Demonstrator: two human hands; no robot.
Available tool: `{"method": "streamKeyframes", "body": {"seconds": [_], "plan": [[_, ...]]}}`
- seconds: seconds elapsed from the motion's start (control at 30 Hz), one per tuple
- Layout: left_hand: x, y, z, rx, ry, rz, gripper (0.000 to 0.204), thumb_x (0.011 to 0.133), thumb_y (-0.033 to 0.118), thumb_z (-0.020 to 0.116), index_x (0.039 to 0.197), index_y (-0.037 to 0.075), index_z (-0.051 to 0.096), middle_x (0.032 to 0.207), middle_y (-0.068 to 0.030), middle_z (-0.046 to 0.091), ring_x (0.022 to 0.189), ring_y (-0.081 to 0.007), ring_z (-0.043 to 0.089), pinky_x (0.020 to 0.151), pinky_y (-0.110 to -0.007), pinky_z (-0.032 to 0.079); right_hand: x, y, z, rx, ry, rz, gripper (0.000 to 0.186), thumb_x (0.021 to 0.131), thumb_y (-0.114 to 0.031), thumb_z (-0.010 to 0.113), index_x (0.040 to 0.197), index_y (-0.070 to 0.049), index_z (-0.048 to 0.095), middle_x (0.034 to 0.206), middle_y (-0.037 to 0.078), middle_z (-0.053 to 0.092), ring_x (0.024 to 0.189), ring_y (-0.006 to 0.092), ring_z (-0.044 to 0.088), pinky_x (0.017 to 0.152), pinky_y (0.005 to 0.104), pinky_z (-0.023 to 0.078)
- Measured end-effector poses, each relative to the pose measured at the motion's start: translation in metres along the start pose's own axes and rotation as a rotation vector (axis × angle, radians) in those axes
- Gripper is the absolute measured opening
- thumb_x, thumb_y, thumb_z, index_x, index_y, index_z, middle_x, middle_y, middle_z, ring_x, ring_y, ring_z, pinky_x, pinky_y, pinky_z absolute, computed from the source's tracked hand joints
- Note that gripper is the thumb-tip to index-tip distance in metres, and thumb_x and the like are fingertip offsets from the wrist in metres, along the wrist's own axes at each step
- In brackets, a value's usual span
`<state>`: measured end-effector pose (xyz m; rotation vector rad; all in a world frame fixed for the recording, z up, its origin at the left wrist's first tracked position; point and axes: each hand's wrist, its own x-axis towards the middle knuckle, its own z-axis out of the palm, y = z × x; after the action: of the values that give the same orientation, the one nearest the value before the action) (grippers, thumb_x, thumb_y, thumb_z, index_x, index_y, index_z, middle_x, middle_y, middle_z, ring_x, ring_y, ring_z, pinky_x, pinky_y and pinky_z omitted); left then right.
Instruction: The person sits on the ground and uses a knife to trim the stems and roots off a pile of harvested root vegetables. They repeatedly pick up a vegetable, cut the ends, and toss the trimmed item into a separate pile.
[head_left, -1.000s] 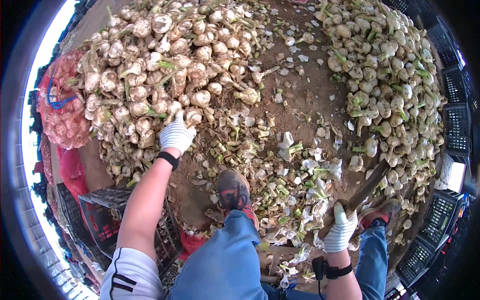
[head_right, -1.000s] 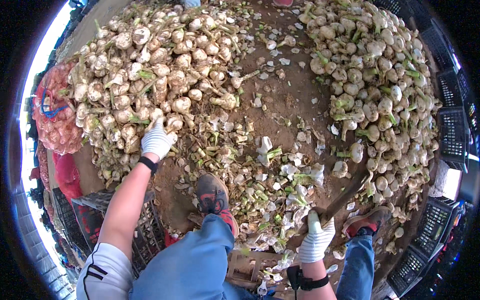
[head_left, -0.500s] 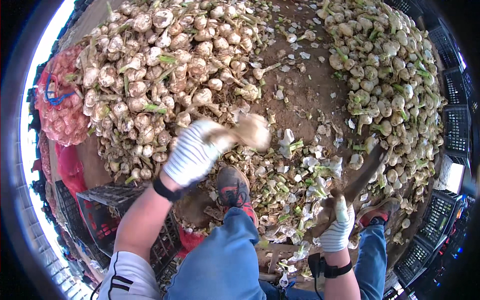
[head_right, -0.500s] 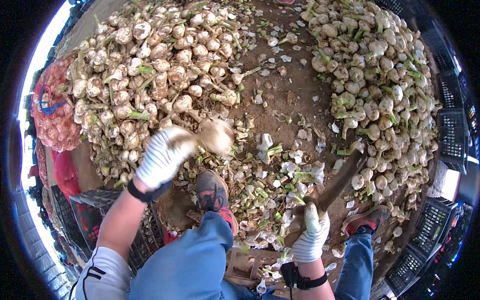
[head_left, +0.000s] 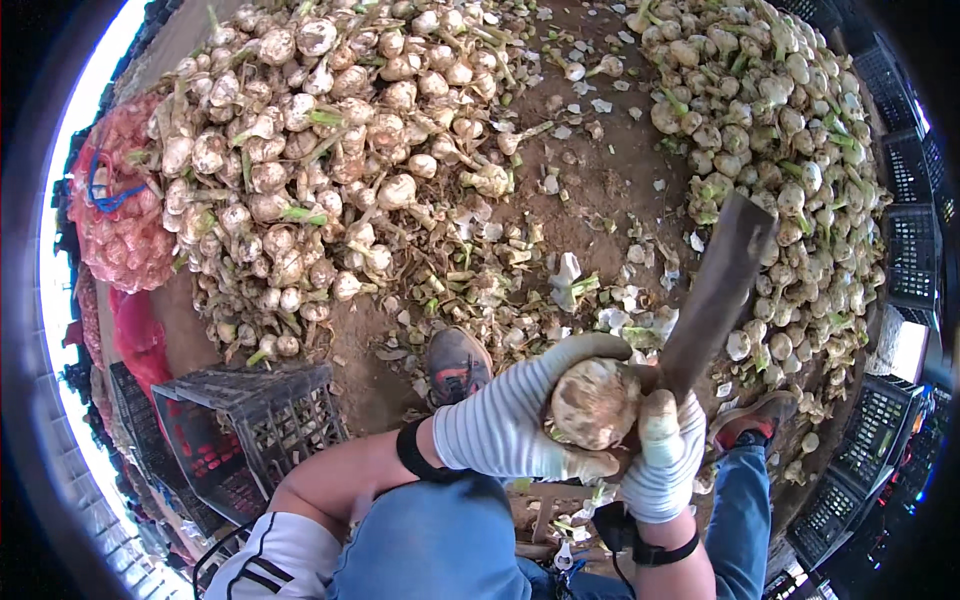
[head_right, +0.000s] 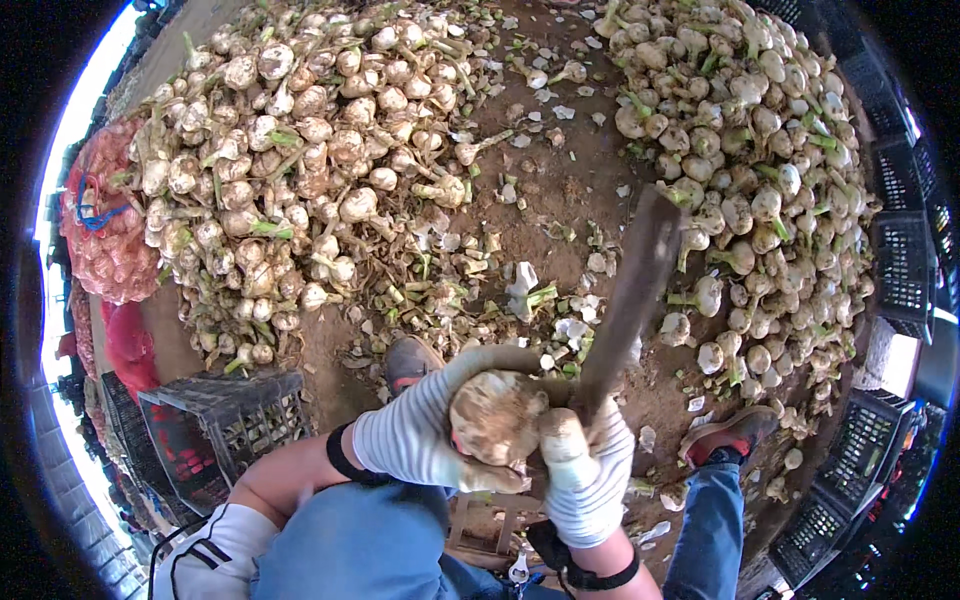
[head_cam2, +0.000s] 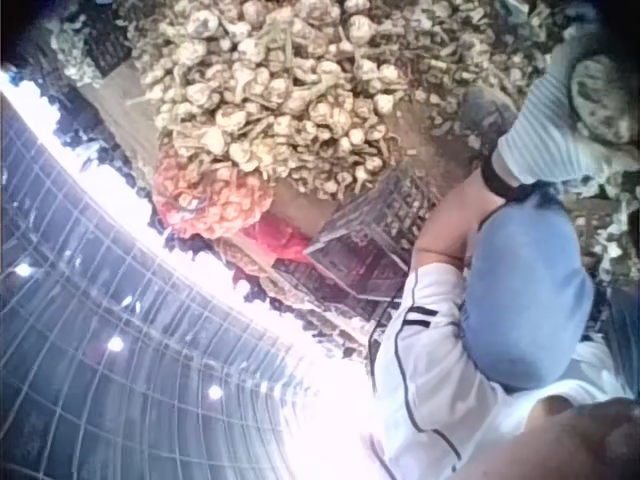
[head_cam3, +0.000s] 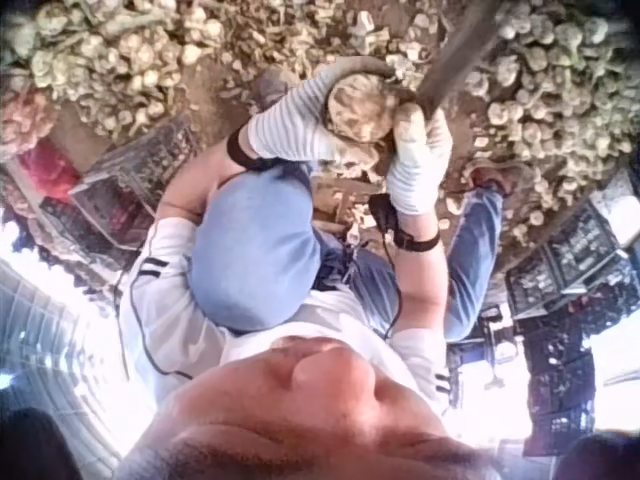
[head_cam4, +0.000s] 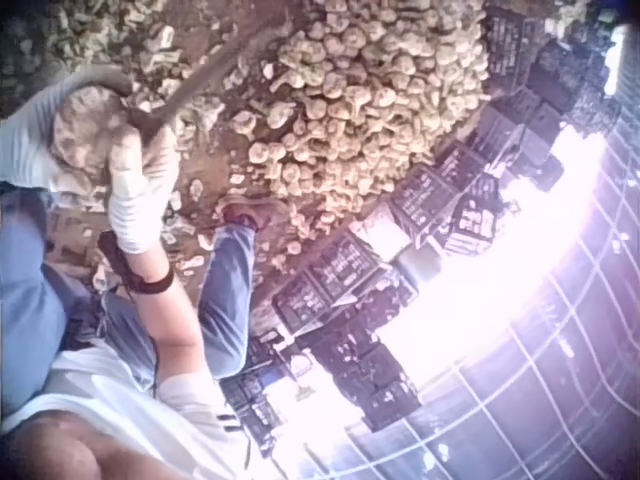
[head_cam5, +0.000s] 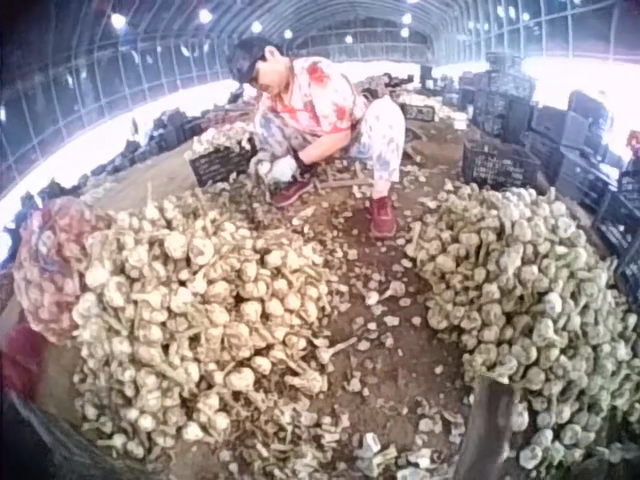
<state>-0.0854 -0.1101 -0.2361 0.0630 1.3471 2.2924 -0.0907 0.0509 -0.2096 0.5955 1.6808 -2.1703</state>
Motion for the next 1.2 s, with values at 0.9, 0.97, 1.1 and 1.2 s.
{"method": "streamKeyframes", "body": {"seconds": [0.9,0.97,1.1,1.2], "plan": [[-0.021,0.005,0.002,0.296,0.360,0.123,0.037,0.090,0.019,0.060,0.121,0.000,0.050,0.103,-0.0113,0.061,0.090,-0.0138,0.062,0.081,-0.028,0.052,0.012,-0.020,-0.016,-1.293,-0.486,-0.793,0.028,0.049,-0.021,0.068,0.072,-0.009,0.056,0.062,0.008,0.048,0.055,0.0311,0.051,0.050,0.0432,0.041],[-0.020,0.007,-0.004,0.394,0.266,0.120,0.047,0.086,0.012,0.065,0.126,0.001,0.044,0.110,-0.0124,0.057,0.096,-0.0137,0.060,0.084,-0.028,0.051,0.014,-0.014,-0.020,-1.288,-0.455,-0.827,0.028,0.049,-0.021,0.069,0.071,-0.009,0.056,0.061,0.009,0.047,0.054,0.0322,0.051,0.049,0.0437,0.040],[-0.019,0.016,-0.004,0.339,0.273,0.054,0.050,0.082,0.010,0.069,0.125,0.001,0.045,0.105,-0.0130,0.059,0.092,-0.0166,0.062,0.082,-0.031,0.052,0.021,-0.009,-0.026,-1.407,-0.441,-0.740,0.023,0.055,-0.018,0.069,0.072,-0.007,0.058,0.062,0.011,0.052,0.057,0.0313,0.054,0.052,0.0418,0.043],[-0.012,0.023,-0.001,0.433,0.236,0.191,0.045,0.082,0.015,0.068,0.121,0.005,0.048,0.102,-0.0119,0.061,0.089,-0.0184,0.063,0.078,-0.036,0.053,0.063,0.027,-0.096,-1.195,0.153,-0.294,0.009,0.068,-0.005,0.063,0.077,-0.003,0.061,0.068,0.016,0.060,0.062,0.0192,0.057,0.058,0.0332,0.047]]}}
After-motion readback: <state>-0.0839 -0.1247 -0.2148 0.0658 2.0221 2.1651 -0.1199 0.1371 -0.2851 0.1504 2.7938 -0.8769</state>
